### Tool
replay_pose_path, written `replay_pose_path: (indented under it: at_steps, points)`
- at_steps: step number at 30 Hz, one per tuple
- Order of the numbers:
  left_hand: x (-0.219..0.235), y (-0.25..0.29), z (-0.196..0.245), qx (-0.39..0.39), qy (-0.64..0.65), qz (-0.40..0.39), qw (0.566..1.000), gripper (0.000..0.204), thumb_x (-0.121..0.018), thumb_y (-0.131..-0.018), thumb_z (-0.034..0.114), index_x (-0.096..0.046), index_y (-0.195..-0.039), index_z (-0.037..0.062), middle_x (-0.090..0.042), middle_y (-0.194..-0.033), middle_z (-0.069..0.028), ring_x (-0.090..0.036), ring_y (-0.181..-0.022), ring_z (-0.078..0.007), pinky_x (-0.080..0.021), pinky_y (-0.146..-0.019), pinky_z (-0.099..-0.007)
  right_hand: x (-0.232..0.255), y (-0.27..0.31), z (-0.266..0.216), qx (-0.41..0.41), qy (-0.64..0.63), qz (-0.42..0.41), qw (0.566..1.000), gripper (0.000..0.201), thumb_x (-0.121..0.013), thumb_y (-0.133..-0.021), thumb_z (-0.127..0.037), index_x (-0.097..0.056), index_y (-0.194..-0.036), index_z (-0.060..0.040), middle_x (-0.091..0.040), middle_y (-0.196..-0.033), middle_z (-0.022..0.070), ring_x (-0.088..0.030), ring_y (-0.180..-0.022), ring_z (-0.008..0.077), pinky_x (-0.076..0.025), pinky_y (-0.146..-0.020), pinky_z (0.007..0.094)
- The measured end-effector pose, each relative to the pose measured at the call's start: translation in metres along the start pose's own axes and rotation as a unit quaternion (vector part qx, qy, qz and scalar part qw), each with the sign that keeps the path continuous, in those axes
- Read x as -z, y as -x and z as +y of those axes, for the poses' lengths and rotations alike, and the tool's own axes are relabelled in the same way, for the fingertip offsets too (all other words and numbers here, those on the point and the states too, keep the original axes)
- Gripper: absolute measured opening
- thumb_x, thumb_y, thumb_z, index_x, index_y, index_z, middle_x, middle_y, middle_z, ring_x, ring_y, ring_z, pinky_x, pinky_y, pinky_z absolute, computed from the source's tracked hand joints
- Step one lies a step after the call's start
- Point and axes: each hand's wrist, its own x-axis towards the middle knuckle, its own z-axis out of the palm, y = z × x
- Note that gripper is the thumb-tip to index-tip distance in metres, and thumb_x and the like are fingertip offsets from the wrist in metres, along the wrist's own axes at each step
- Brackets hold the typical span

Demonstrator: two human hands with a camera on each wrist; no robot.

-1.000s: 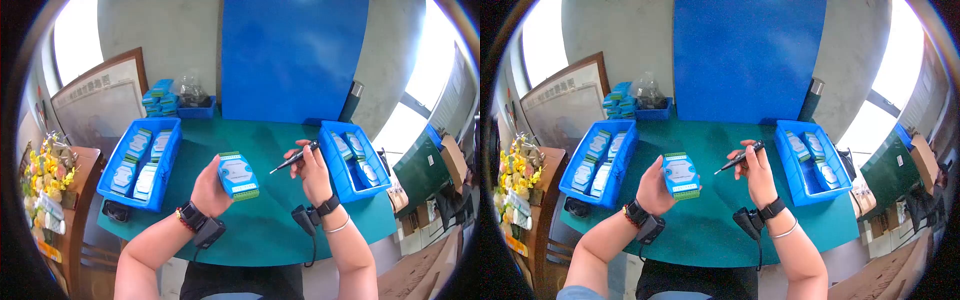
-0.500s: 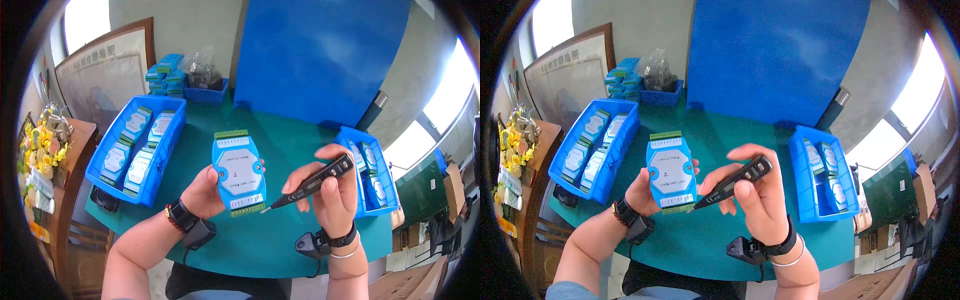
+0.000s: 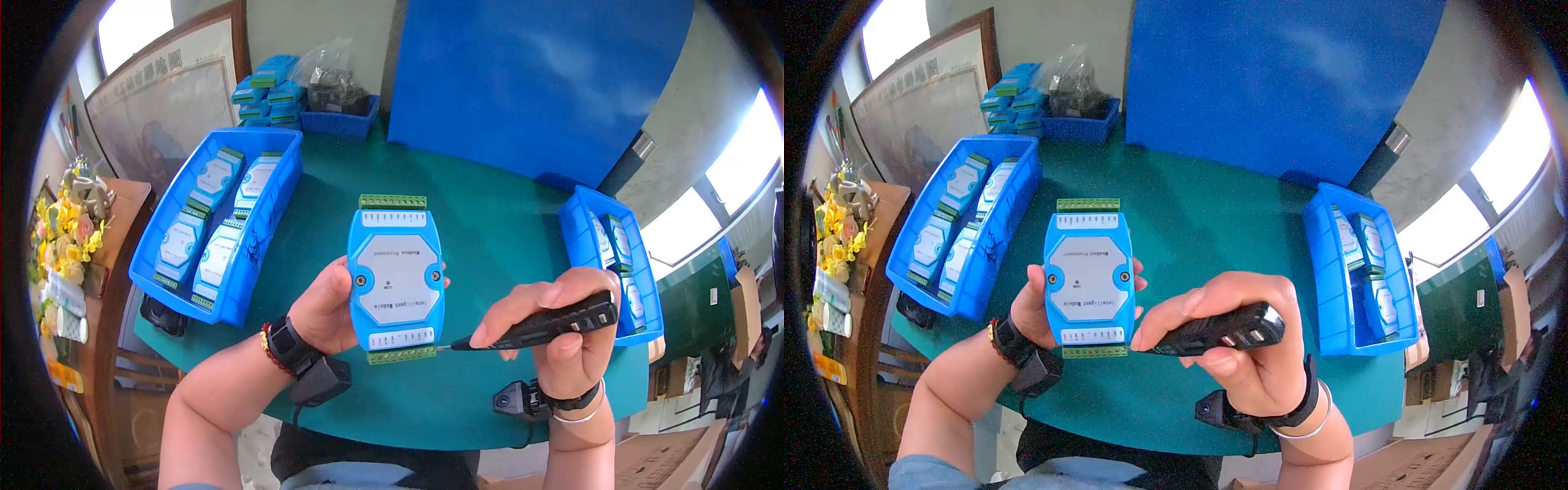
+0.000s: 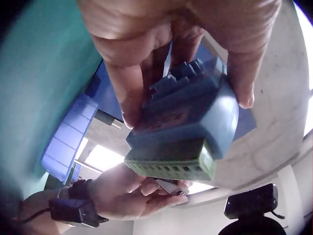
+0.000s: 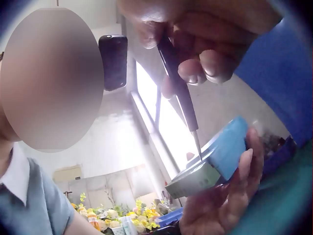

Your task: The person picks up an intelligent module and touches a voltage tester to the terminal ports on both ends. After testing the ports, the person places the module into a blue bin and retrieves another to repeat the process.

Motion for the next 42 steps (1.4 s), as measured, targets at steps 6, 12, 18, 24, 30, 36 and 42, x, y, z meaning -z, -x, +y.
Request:
replay_pose_path:
  at_steps: [6,12,18,24,30,36,42]
  points:
    - [0.002,0.001,-0.002,0.018,0.002,0.001,1.000,0.104,-0.067,-0.065,0.066,-0.026,-0.140,0.0065,-0.040,-0.135,-0.0176,-0.042,-0.125,-0.0316,-0.038,-0.102,-0.0510,-0.007,-0.001,-0.005,-0.026,0.018,-0.010,0.999,0.036,-0.055,-0.090,-0.036,-0.054,-0.101,-0.0012,-0.066,-0.088,0.0184,-0.063,-0.071,0.0256,-0.050,-0.062,0.0330]
    - [0.002,0.003,-0.006,0.039,0.012,0.001,0.999,0.105,-0.068,-0.064,0.065,-0.026,-0.140,0.0066,-0.041,-0.135,-0.0186,-0.043,-0.124,-0.0326,-0.039,-0.101,-0.0515,-0.006,-0.001,-0.016,-0.059,0.083,-0.066,0.993,0.042,-0.055,-0.087,-0.041,-0.061,-0.084,0.0000,-0.068,-0.090,0.0095,-0.054,-0.062,0.0251,-0.046,-0.059,0.0311]
    - [0.000,0.004,-0.006,0.041,0.012,0.001,0.999,0.105,-0.067,-0.064,0.065,-0.026,-0.140,0.0066,-0.041,-0.134,-0.0196,-0.043,-0.124,-0.0330,-0.040,-0.100,-0.0515,-0.005,-0.001,-0.015,-0.016,0.064,-0.090,0.994,0.034,-0.060,-0.086,-0.034,-0.055,-0.085,-0.0003,-0.067,-0.089,0.0165,-0.062,-0.071,0.0286,-0.048,-0.063,0.0330]
    - [0.001,0.004,-0.008,0.031,0.016,0.003,0.999,0.102,-0.066,-0.066,0.066,-0.026,-0.140,0.0066,-0.041,-0.134,-0.0195,-0.043,-0.123,-0.0330,-0.040,-0.100,-0.0514,-0.019,0.004,-0.019,-0.089,-0.011,0.018,0.996,0.030,-0.060,-0.088,-0.029,-0.053,-0.087,-0.0005,-0.065,-0.087,0.0219,-0.063,-0.077,0.0287,-0.048,-0.067,0.0357]
    - [0.000,0.004,-0.008,0.022,0.013,0.018,1.000,0.102,-0.065,-0.067,0.066,-0.025,-0.140,0.0069,-0.041,-0.135,-0.0189,-0.043,-0.123,-0.0331,-0.039,-0.101,-0.0518,-0.015,0.005,-0.017,-0.072,0.048,-0.020,0.996,0.032,-0.061,-0.087,-0.031,-0.053,-0.086,0.0002,-0.065,-0.088,0.0212,-0.063,-0.077,0.0285,-0.046,-0.067,0.0353]
    - [0.000,0.003,-0.004,0.022,0.014,0.016,1.000,0.102,-0.065,-0.067,0.065,-0.024,-0.141,0.0072,-0.041,-0.135,-0.0188,-0.043,-0.124,-0.0334,-0.040,-0.101,-0.0517,-0.018,0.010,-0.017,-0.025,0.016,0.015,0.999,0.024,-0.063,-0.084,-0.025,-0.056,-0.089,-0.0023,-0.066,-0.088,0.0239,-0.065,-0.075,0.0308,-0.048,-0.066,0.0358]
    - [0.005,0.004,-0.007,0.033,0.029,0.019,0.999,0.102,-0.066,-0.067,0.064,-0.025,-0.141,0.0074,-0.042,-0.133,-0.0186,-0.045,-0.122,-0.0330,-0.042,-0.099,-0.0508,-0.025,0.009,-0.016,-0.008,0.017,0.031,0.999,0.020,-0.063,-0.081,-0.022,-0.058,-0.088,-0.0041,-0.066,-0.086,0.0228,-0.064,-0.069,0.0301,-0.049,-0.063,0.0350]
